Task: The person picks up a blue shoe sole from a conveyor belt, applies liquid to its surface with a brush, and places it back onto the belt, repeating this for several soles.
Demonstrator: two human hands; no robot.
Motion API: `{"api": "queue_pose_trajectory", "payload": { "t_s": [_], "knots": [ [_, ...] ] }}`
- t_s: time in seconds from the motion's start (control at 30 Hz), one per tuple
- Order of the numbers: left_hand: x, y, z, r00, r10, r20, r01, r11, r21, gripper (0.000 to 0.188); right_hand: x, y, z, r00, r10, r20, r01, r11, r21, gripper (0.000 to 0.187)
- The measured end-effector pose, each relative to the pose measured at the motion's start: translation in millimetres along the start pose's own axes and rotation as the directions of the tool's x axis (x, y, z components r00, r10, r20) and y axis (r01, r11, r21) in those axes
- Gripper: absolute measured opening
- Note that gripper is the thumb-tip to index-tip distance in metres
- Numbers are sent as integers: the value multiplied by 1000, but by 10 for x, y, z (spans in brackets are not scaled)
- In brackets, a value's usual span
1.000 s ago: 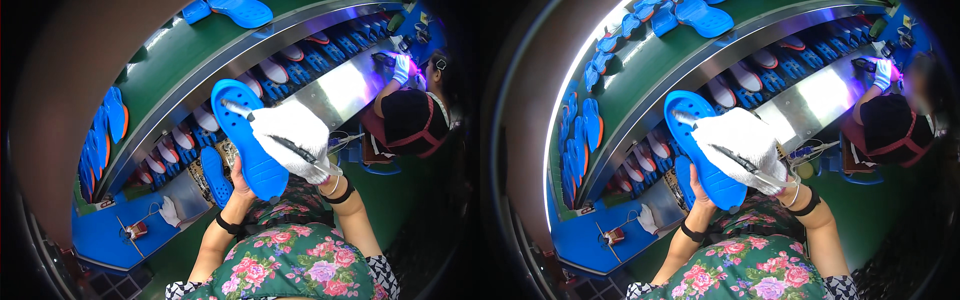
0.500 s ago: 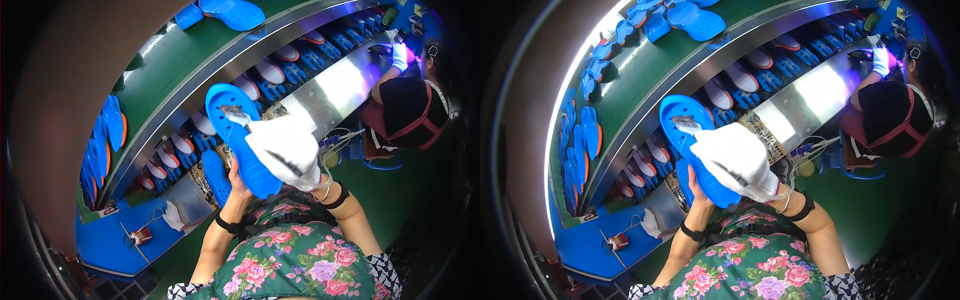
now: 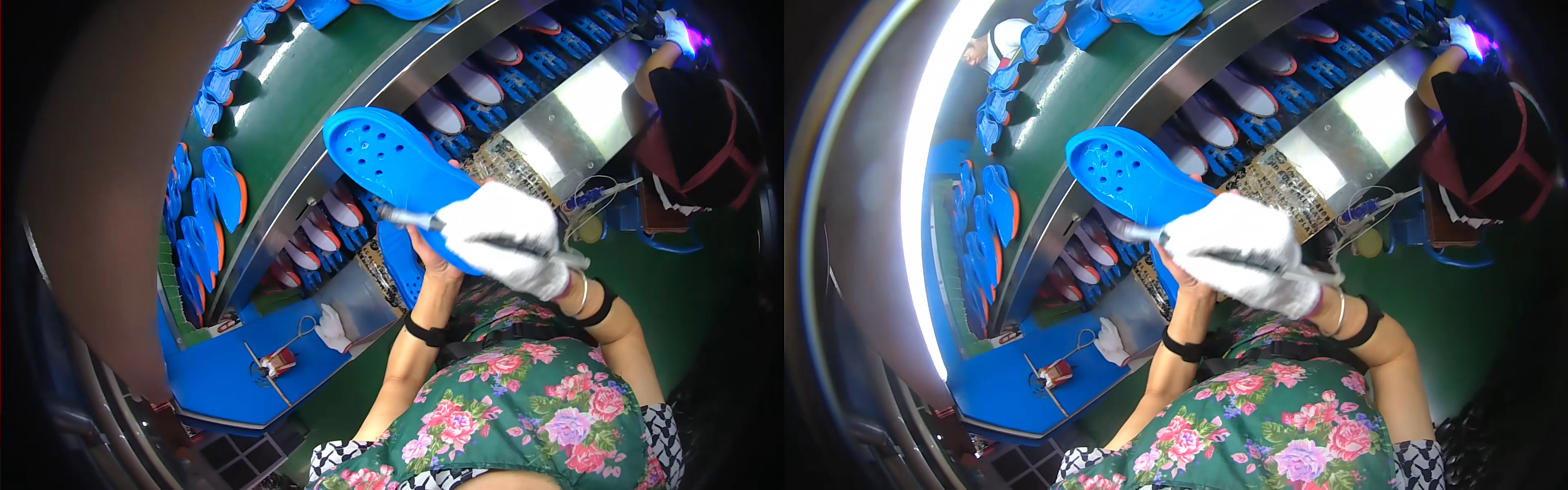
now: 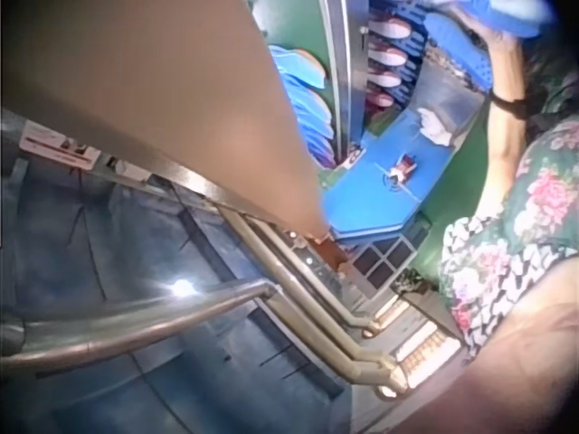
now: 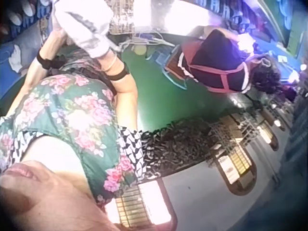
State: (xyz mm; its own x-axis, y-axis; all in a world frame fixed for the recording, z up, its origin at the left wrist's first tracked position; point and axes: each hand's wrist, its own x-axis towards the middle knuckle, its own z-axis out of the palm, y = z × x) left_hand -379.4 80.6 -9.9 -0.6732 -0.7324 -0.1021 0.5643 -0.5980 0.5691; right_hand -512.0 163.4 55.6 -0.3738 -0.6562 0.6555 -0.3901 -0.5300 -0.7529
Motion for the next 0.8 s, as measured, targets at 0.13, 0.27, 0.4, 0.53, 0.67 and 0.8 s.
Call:
{"api": "queue_pose_trajectory", "payload": {
  "t_s": [0.13, 0.27, 0.4, 0.53, 0.67, 0.8],
  "knots": [
    [63, 21, 48, 1000, 0, -6, 0, 997, -81, 100, -151, 136, 49, 1000, 11, -7, -11, 1000, 26, 25],
    [154, 82, -84, 979, -59, 195, 103, 969, -226, 105, -132, 38, 17, 989, -48, 139, 37, 996, 76, 25],
    [183, 132, 36, 997, -22, 73, 45, 947, -319, 96, -112, 149, 7, 998, 56, 19, -58, 993, 98, 20],
    [261, 123, -44, 920, -95, 379, 253, 884, -392, 96, -212, 86, 42, 968, -151, 198, 174, 979, -103, 24],
    [240, 165, 0, 996, -23, 92, 57, 918, -391, 98, -105, 153, -96, 984, 85, 154, -101, 990, 100, 17],
    [279, 214, 24, 984, -78, 162, 115, 965, -236, 101, -217, 176, -71, 954, -164, 251, 186, 980, -69, 31]
  ]
}}
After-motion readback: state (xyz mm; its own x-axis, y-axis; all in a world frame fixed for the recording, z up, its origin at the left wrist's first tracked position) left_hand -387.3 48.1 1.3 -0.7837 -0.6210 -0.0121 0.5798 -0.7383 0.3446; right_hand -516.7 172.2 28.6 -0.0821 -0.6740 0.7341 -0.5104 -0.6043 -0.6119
